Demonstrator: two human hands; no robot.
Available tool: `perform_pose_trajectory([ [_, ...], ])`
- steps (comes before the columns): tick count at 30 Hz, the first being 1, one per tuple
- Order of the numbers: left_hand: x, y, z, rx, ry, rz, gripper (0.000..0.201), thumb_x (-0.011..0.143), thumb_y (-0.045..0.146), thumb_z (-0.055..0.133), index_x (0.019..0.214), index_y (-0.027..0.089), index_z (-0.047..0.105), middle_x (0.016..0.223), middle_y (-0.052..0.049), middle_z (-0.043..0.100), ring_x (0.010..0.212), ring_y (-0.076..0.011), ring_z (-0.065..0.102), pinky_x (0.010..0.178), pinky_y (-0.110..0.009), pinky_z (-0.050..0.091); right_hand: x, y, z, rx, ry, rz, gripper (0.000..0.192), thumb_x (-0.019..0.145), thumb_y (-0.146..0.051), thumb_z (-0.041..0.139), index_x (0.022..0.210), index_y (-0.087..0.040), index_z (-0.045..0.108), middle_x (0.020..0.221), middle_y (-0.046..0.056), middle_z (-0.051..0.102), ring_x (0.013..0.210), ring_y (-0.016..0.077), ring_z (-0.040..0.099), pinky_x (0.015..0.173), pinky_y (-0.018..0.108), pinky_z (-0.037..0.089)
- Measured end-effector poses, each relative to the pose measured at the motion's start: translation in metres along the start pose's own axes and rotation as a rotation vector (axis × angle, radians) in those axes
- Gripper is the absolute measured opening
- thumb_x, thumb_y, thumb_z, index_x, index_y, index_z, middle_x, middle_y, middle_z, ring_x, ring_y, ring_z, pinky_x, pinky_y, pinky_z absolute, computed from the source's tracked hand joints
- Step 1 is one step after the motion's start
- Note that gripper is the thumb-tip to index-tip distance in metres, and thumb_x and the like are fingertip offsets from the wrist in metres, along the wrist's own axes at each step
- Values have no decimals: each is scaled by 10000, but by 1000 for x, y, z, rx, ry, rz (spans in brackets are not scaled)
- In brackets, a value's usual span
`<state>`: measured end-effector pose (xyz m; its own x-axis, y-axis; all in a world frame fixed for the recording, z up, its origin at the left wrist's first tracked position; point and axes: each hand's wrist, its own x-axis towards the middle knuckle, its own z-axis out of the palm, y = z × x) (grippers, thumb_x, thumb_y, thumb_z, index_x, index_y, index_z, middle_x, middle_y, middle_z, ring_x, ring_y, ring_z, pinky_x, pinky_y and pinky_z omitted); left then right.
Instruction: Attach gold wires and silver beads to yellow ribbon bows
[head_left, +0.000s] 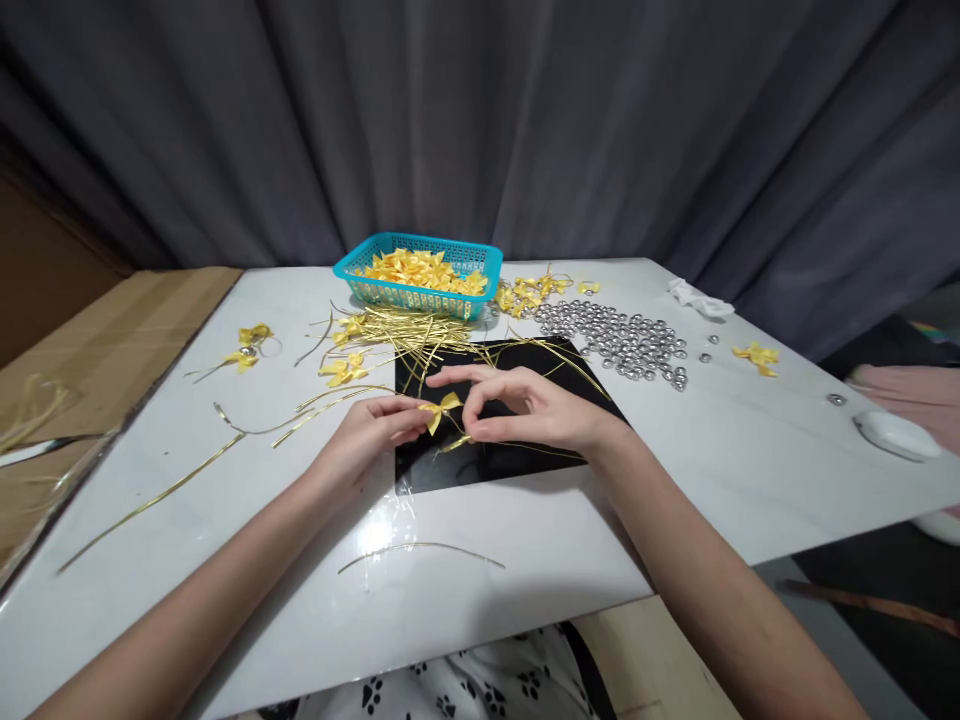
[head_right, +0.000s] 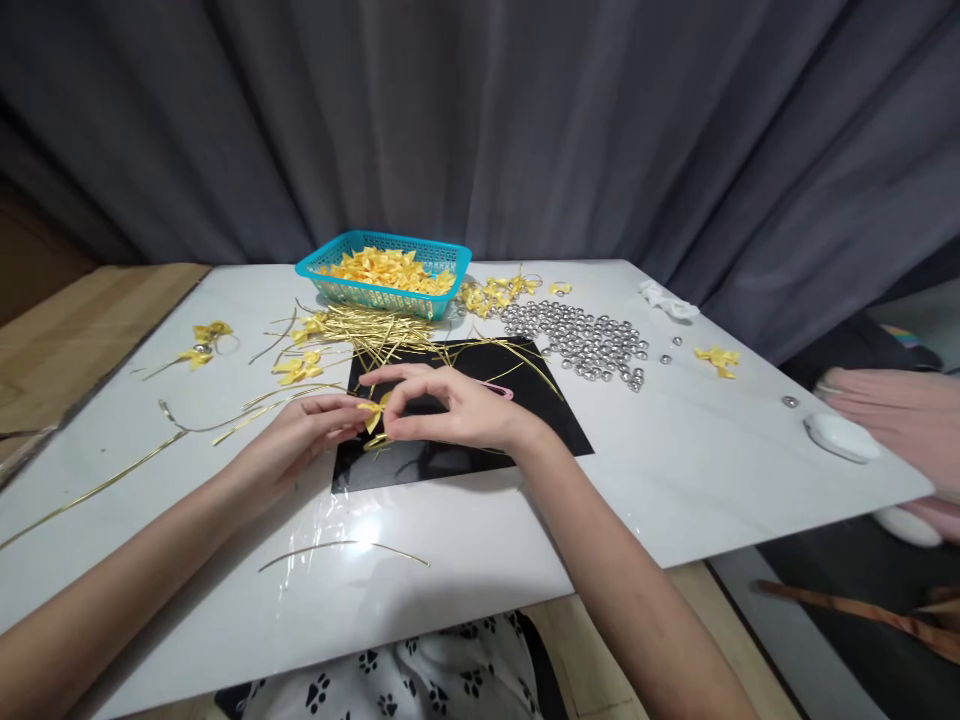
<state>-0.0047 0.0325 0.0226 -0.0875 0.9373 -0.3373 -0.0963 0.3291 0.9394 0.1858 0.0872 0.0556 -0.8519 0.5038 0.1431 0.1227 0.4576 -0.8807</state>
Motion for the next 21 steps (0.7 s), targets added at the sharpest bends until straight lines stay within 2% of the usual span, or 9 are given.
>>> perform_pose_trajectory([
  [2, 0, -1, 1, 3, -20, 6, 162, 583, 256, 767, 698, 153, 719, 718, -53, 673, 751, -161, 596, 741, -280, 447, 3, 3, 6, -45, 115, 55, 71, 810, -171, 611, 747, -151, 636, 1272, 88, 538, 1188, 185, 499, 1004, 384, 349],
  [5, 0, -3, 1, 24, -49, 16, 148, 595, 262, 758, 685, 153, 714, 708, -53, 662, 719, -154, 582, 700, -273, 447, 10, 12, 18, -138, 260, 117, 91, 783, -142, 617, 693, -141, 634, 1104, 94, 619, 1072, 187, 563, 943, 372, 390],
  [8, 0, -4, 0, 33, -64, 24, 136, 605, 263, 752, 673, 154, 708, 712, -51, 660, 702, -140, 572, 674, -255, 440, 15, 20, 27, -120, 299, 146, 82, 767, -128, 599, 689, -135, 624, 935, 77, 660, 871, 165, 613, 807, 323, 456],
  [11, 0, -3, -1, 42, -63, 40, 131, 610, 260, 744, 684, 156, 714, 707, -48, 661, 690, -133, 572, 657, -244, 435, 15, 21, 29, -121, 310, 227, 67, 778, -142, 577, 744, -128, 632, 816, 68, 669, 716, 148, 603, 676, 290, 470],
  [12, 0, -2, -1, 47, -55, 42, 131, 612, 262, 740, 686, 156, 716, 703, -49, 662, 686, -134, 573, 653, -245, 436, 14, 20, 28, -146, 312, 226, 66, 778, -139, 579, 742, -130, 634, 829, 71, 670, 739, 154, 604, 700, 301, 471],
  [14, 0, -1, 0, 62, -33, 41, 126, 608, 260, 733, 674, 154, 716, 682, -48, 659, 669, -139, 577, 646, -251, 441, 12, 15, 26, -204, 292, 149, 62, 771, -138, 609, 716, -144, 637, 957, 82, 665, 909, 183, 596, 842, 356, 448],
  [17, -1, 0, 1, 91, -15, 45, 110, 593, 245, 725, 642, 149, 705, 647, -39, 652, 641, -140, 577, 646, -258, 447, 8, 8, 22, -164, 174, -11, 46, 785, -171, 636, 740, -170, 649, 1206, 67, 585, 1164, 200, 494, 1002, 417, 346],
  [19, 0, -1, 1, 100, -33, 43, 113, 583, 241, 725, 642, 148, 701, 658, -37, 659, 653, -144, 585, 664, -262, 451, 8, 7, 22, -121, 169, -17, 55, 805, -190, 622, 760, -169, 647, 1245, 72, 559, 1192, 193, 479, 1016, 416, 333],
  [21, 0, -2, 1, 84, -66, 25, 124, 592, 249, 722, 662, 149, 704, 681, -40, 668, 686, -149, 599, 699, -267, 459, 10, 11, 24, -141, 238, 46, 77, 799, -175, 617, 730, -149, 638, 1201, 99, 577, 1152, 196, 509, 1002, 403, 348],
])
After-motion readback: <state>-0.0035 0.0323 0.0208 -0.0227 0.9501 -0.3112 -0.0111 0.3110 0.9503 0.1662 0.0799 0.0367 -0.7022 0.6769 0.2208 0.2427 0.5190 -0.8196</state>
